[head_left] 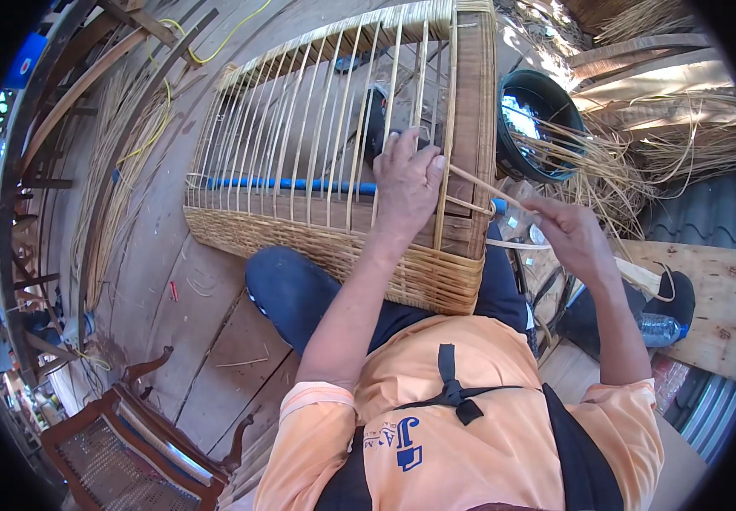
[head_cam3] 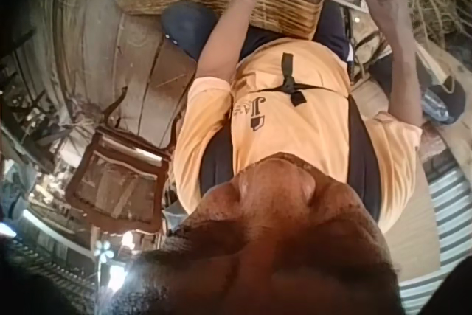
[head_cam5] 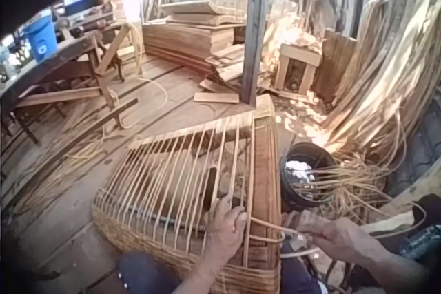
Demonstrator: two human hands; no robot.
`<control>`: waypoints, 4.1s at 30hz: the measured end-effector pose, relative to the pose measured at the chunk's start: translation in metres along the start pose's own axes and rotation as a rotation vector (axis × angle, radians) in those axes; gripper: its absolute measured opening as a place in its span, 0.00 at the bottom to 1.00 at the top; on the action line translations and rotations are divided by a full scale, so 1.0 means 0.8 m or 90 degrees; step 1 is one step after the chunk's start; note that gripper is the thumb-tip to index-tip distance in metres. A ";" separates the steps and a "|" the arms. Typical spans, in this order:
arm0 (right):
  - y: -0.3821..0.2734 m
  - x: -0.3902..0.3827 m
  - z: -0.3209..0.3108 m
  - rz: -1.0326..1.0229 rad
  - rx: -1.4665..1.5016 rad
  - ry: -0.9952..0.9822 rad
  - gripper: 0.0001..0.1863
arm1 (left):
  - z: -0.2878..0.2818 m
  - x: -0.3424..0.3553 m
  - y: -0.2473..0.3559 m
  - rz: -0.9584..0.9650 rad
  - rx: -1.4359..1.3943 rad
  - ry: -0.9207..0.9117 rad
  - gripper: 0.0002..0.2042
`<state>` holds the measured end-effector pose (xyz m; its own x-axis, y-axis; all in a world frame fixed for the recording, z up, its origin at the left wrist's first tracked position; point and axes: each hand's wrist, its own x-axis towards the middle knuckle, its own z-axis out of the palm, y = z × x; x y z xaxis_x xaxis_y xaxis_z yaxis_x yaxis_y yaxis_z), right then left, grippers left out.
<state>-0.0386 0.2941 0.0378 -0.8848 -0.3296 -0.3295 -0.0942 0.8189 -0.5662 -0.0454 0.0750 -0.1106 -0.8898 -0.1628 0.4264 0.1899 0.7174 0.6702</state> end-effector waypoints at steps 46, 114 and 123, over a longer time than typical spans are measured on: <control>0.005 0.063 -0.012 0.090 -0.245 -0.042 0.16 | -0.251 -0.004 -0.321 -0.230 0.578 -0.130 0.09; 0.016 -0.029 0.012 0.088 0.142 0.048 0.10 | -0.196 -0.048 -0.220 -0.192 0.118 -0.304 0.11; -0.024 -0.046 -0.003 0.142 0.236 -0.004 0.12 | -0.070 0.015 -0.024 0.013 -0.022 -0.317 0.12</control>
<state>-0.0053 0.2917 0.0625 -0.8617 -0.1678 -0.4788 0.2703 0.6469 -0.7131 -0.0362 0.0218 -0.0845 -0.9744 0.2000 0.1031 0.2150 0.6924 0.6887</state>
